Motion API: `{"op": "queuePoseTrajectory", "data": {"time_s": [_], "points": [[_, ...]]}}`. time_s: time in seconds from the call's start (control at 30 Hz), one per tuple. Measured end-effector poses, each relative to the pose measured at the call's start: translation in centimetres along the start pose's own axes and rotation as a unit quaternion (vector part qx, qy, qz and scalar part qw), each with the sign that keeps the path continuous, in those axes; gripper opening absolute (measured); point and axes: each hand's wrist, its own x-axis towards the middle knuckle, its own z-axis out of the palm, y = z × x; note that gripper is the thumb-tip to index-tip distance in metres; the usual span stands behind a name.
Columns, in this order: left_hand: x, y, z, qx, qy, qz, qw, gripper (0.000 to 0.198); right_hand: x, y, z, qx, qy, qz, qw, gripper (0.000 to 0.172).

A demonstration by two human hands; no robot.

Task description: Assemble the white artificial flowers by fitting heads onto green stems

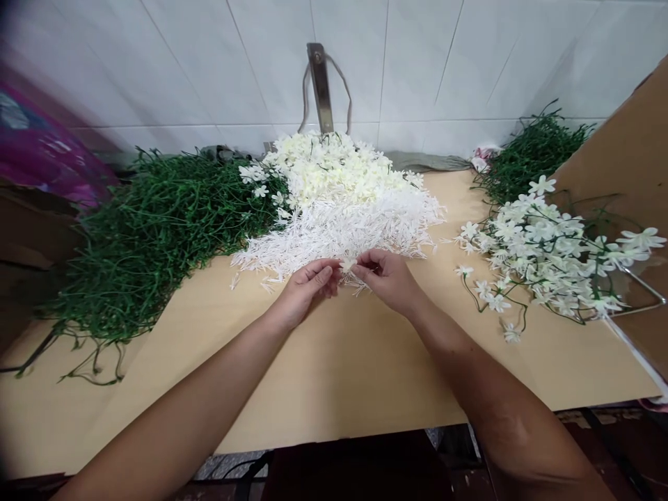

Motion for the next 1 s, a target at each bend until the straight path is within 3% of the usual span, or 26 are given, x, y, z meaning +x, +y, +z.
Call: {"op": "queuePoseTrajectory", "data": {"time_s": [0.13, 0.43, 0.7, 0.87, 1.0], "points": [[-0.1, 0.1, -0.1, -0.001, 0.012, 0.001, 1.000, 0.041, -0.4, 0.3, 0.7, 0.040, -0.033, 0.007, 0.999, 0.021], [-0.2, 0.0, 0.2, 0.026, 0.003, -0.009, 1.000, 0.039, -0.9, 0.9, 1.1, 0.058, -0.034, 0.008, 0.998, 0.017], [0.0, 0.2, -0.1, -0.073, 0.030, -0.032, 0.996, 0.034, -1.1, 0.7, 0.8, 0.114, -0.055, 0.018, 0.992, 0.012], [-0.1, 0.9, 0.1, -0.140, -0.010, -0.049, 0.989, 0.028, -1.1, 1.1, 1.0, 0.152, -0.028, 0.014, 0.988, 0.026], [-0.4, 0.9, 0.5, -0.130, -0.033, -0.078, 0.988, 0.024, -1.4, 1.1, 1.8, 0.147, -0.058, 0.006, 0.987, 0.022]]}}
